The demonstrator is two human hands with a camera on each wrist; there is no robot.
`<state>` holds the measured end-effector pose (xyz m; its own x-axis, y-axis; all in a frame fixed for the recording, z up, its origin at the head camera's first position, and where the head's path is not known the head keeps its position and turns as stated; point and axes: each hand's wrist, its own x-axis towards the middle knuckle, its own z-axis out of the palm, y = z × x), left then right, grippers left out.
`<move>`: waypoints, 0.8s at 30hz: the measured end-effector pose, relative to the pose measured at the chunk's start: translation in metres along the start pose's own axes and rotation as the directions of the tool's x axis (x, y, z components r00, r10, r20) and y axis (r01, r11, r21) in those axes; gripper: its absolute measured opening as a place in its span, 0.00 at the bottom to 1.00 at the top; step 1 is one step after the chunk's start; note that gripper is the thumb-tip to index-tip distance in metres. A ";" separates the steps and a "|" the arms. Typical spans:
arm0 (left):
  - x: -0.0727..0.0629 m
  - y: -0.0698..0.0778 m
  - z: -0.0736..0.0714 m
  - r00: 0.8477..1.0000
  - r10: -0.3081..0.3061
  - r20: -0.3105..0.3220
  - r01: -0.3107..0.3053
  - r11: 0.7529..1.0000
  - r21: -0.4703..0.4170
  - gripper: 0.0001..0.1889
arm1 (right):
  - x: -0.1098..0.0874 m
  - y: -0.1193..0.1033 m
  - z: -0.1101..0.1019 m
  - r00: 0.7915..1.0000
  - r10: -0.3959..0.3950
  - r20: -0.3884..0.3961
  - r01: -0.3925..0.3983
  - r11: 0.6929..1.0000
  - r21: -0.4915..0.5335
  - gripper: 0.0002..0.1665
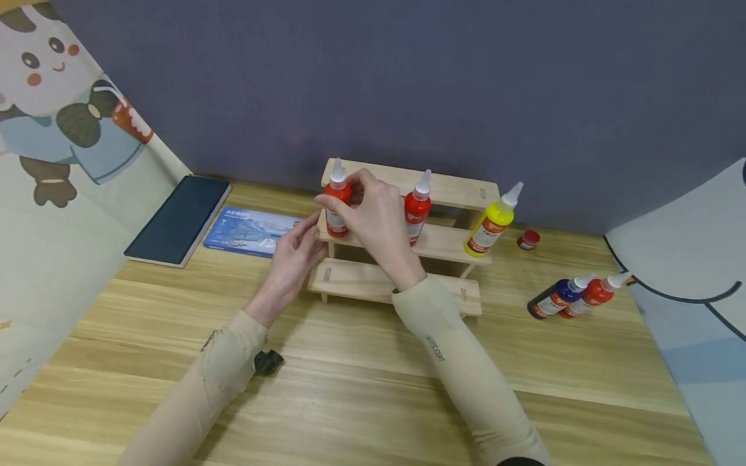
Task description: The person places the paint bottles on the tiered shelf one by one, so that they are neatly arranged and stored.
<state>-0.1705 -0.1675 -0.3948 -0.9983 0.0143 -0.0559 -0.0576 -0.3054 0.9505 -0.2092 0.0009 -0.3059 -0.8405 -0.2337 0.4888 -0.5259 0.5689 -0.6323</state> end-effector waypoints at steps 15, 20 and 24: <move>0.001 0.000 0.004 1.000 -0.008 0.008 0.008 0.999 -0.038 0.27 | -0.014 -0.004 -0.019 0.999 0.038 0.018 -0.040 0.995 0.094 0.29; 0.000 0.001 0.003 1.000 -0.011 0.014 0.012 1.000 -0.027 0.27 | -0.027 -0.005 -0.030 0.998 0.067 0.012 -0.068 0.991 0.117 0.29; -0.001 0.001 0.001 1.000 -0.020 0.011 0.020 1.000 -0.009 0.28 | -0.040 -0.006 -0.041 0.996 0.086 0.001 -0.086 0.987 0.136 0.28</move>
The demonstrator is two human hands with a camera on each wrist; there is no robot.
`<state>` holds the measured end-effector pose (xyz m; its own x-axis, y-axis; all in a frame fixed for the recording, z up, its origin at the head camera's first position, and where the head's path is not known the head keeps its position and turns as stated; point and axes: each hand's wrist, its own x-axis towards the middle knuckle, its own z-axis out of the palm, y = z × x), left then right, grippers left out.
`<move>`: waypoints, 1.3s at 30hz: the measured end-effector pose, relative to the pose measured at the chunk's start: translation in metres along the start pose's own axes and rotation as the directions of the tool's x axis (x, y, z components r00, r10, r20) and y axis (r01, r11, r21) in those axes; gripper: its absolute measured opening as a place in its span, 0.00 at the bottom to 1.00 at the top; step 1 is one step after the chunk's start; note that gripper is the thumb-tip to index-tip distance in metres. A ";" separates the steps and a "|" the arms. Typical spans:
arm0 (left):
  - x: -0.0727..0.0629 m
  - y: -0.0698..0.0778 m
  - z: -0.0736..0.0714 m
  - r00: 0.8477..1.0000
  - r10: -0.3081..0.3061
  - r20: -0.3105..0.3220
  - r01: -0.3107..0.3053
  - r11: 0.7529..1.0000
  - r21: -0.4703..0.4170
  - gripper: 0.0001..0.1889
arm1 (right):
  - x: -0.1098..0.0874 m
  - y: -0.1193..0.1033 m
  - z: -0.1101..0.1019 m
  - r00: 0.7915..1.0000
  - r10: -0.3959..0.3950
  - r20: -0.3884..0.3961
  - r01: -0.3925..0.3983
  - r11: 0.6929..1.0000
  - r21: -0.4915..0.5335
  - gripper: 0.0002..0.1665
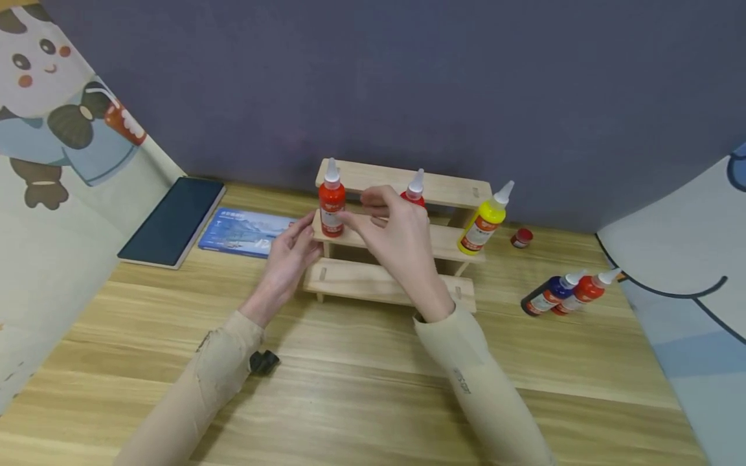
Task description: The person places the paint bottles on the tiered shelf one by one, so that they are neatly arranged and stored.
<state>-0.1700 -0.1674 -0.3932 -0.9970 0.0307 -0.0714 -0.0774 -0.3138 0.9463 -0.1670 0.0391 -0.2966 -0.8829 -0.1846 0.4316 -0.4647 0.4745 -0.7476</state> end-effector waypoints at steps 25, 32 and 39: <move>0.000 -0.001 -0.002 1.000 0.003 0.002 -0.003 1.000 0.021 0.28 | -0.071 0.033 -0.100 0.967 -0.039 -0.253 0.031 0.999 -0.034 0.17; 0.000 0.000 -0.001 1.000 0.001 0.012 -0.001 1.000 0.017 0.28 | -0.081 0.048 -0.136 0.941 0.009 -0.339 -0.044 0.994 -0.097 0.15; 0.001 -0.001 -0.001 1.000 0.002 0.012 -0.002 1.000 0.013 0.28 | -0.088 0.068 -0.171 0.904 0.096 -0.417 -0.166 0.977 -0.134 0.17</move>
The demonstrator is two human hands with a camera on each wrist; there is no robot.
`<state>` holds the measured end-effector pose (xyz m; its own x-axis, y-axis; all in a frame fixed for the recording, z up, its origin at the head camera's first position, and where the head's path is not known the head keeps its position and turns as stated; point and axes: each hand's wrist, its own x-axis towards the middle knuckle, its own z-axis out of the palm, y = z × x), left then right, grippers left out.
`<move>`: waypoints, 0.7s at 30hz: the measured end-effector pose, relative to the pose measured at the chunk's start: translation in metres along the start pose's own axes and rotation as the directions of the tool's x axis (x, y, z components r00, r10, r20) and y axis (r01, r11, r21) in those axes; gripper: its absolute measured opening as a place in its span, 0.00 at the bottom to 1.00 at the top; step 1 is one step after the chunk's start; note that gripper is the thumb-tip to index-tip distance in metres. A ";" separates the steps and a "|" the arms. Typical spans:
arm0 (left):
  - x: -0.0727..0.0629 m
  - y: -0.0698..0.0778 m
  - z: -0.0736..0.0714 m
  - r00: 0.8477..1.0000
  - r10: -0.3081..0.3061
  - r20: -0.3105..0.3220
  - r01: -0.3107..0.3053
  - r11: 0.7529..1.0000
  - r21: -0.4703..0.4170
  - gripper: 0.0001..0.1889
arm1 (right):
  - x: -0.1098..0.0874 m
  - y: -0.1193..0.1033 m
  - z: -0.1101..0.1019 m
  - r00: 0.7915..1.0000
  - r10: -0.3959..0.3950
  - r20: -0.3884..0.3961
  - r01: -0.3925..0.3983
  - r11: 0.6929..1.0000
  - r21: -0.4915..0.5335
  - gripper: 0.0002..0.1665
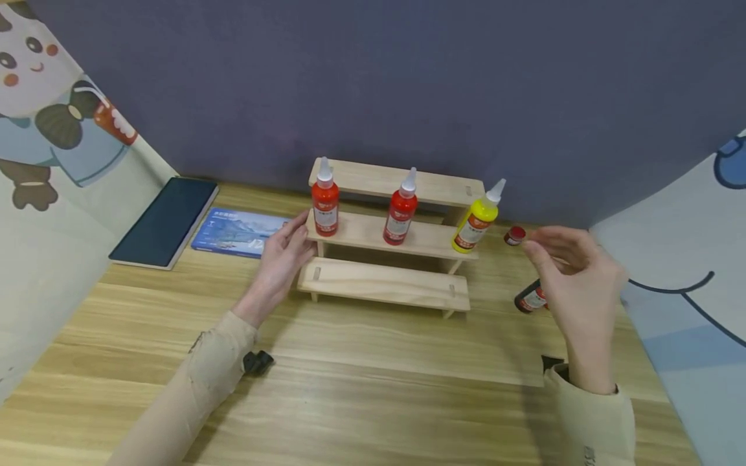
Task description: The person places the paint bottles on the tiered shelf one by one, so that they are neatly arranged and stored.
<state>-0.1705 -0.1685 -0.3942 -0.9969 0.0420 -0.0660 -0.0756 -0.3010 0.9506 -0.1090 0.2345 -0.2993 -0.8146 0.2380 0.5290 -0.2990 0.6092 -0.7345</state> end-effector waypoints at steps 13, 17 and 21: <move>0.001 -0.001 -0.001 1.000 0.006 0.006 -0.006 1.000 0.013 0.28 | 0.010 0.057 -0.049 0.975 0.204 -0.087 -0.218 0.954 -0.207 0.23; 0.001 -0.001 -0.002 1.000 0.006 0.007 -0.006 1.000 0.018 0.29 | 0.007 0.069 -0.052 0.966 0.253 -0.061 -0.260 0.932 -0.254 0.27; 0.001 -0.001 -0.002 1.000 0.011 0.011 -0.011 1.000 0.014 0.29 | 0.004 0.079 -0.053 0.965 0.260 -0.039 -0.261 0.929 -0.262 0.28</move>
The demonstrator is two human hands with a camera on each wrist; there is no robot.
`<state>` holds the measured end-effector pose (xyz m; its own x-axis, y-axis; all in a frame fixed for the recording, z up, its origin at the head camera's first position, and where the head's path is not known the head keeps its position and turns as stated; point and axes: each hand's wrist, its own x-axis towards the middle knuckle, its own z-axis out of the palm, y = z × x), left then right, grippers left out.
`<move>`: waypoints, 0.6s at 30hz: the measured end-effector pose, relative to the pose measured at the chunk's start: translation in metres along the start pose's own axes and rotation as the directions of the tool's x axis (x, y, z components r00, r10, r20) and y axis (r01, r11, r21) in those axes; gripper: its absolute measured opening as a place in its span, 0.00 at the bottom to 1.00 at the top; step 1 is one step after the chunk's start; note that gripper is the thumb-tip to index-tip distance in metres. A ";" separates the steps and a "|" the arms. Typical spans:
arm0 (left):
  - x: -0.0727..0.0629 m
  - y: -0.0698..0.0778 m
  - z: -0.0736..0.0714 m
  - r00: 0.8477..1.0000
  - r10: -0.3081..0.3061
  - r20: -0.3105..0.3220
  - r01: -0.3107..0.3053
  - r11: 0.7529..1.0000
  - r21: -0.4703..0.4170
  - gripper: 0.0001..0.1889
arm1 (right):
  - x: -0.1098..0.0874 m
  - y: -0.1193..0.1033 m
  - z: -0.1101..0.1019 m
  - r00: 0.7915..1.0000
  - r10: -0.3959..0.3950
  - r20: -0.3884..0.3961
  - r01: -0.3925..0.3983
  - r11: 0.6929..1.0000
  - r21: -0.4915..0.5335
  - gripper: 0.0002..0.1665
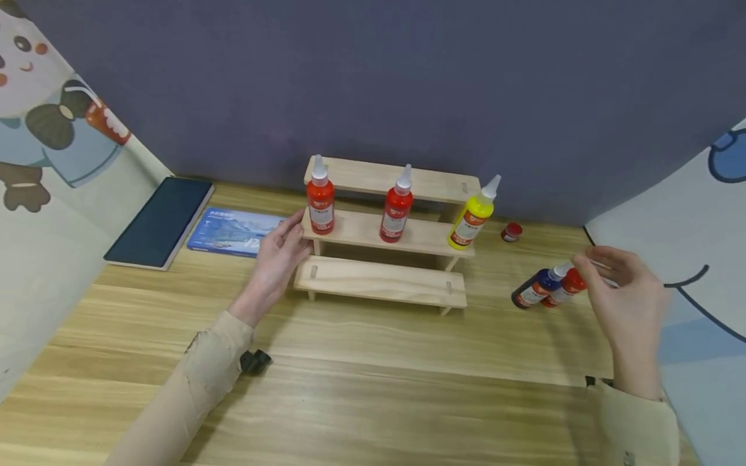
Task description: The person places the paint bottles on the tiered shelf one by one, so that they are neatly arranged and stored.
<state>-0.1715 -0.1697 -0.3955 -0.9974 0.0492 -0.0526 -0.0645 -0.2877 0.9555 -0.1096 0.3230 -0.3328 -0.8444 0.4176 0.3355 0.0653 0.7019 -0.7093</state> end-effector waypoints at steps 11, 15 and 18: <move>0.000 0.001 0.000 1.000 0.000 -0.002 0.000 1.000 0.000 0.28 | -0.001 0.015 0.004 0.998 -0.014 0.054 0.015 1.000 -0.008 0.30; 0.000 0.002 0.000 1.000 -0.005 0.001 0.005 1.000 -0.003 0.28 | -0.001 0.021 0.005 0.996 -0.024 0.087 0.026 0.999 -0.027 0.30; 0.000 0.002 0.001 1.000 -0.010 0.000 0.010 1.000 -0.007 0.28 | -0.001 0.026 0.005 0.992 -0.042 0.115 0.046 0.998 -0.035 0.28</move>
<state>-0.1712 -0.1697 -0.3939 -0.9967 0.0521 -0.0622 -0.0748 -0.2938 0.9529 -0.1095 0.3379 -0.3549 -0.9018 0.3187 0.2918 0.0445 0.7403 -0.6708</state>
